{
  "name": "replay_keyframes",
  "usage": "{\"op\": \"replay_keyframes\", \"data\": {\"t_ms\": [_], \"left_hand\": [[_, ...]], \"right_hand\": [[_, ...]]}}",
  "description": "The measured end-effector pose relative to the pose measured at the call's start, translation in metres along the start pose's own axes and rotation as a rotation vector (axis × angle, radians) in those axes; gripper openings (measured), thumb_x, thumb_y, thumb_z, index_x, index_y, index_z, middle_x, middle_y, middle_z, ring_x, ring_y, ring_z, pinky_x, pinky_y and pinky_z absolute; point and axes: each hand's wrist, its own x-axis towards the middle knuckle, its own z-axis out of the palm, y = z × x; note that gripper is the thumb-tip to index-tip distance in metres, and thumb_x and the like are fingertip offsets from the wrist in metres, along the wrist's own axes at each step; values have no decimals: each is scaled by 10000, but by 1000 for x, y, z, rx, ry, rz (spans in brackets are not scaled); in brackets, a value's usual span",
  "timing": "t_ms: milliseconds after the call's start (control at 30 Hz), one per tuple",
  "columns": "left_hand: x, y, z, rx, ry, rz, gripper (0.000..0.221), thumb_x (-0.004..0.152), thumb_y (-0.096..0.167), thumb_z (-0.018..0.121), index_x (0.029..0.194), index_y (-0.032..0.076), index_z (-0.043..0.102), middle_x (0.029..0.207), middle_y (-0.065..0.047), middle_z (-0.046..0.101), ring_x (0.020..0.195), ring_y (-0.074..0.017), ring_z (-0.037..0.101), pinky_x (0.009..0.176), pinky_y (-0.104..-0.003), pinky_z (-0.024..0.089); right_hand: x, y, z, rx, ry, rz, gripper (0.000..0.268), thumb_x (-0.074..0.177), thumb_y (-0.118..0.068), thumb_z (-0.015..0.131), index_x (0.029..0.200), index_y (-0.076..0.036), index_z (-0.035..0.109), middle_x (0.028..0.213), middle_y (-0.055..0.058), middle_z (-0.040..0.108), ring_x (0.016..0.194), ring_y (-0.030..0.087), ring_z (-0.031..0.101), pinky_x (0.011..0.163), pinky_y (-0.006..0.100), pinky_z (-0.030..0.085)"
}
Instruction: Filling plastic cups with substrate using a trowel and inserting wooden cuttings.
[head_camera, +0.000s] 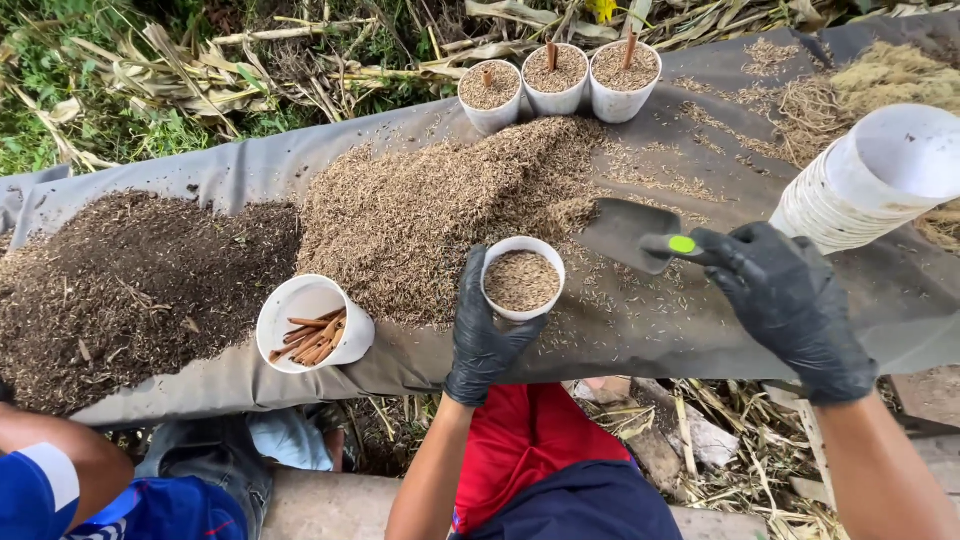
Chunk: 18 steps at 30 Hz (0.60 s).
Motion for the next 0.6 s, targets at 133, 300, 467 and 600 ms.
{"op": "replay_keyframes", "data": {"t_ms": [133, 300, 467, 600], "left_hand": [[1, -1, 11, 90, -71, -6, 1087, 760, 371, 901, 1587, 60, 269, 1552, -223, 459, 1408, -409, 505, 1126, -525, 483], [4, 3, 22, 109, -59, 36, 1078, 776, 396, 880, 1587, 50, 259, 1579, -237, 436, 1453, -420, 477, 1172, -520, 455], [2, 8, 26, 47, -73, 51, 1078, 776, 391, 891, 1576, 23, 270, 1608, -251, 388, 1501, -426, 420, 1234, -518, 405], [1, 9, 29, -22, 6, -34, 1030, 768, 323, 888, 1558, 13, 306, 1583, -257, 414, 1487, -422, 431, 1230, -508, 397]], "right_hand": [[-7, 5, -25, 7, 129, -42, 344, 1017, -276, 686, 1359, -251, 709, 1063, 76, 699, 886, 262, 694, 758, 422, 580], [-8, -9, -20, -231, 161, 34, 298, 1004, -498, 679, 1245, -324, 701, 1011, -13, 742, 830, 298, 678, 701, 430, 577], [-6, -21, -37, -152, 72, 258, 596, 1048, -731, 558, 985, -193, 807, 901, 64, 784, 720, 287, 714, 784, 398, 550], [-20, -9, -17, -258, 262, 164, 425, 1123, -545, 723, 1093, -121, 746, 907, 44, 731, 763, 239, 666, 783, 376, 559]]}}
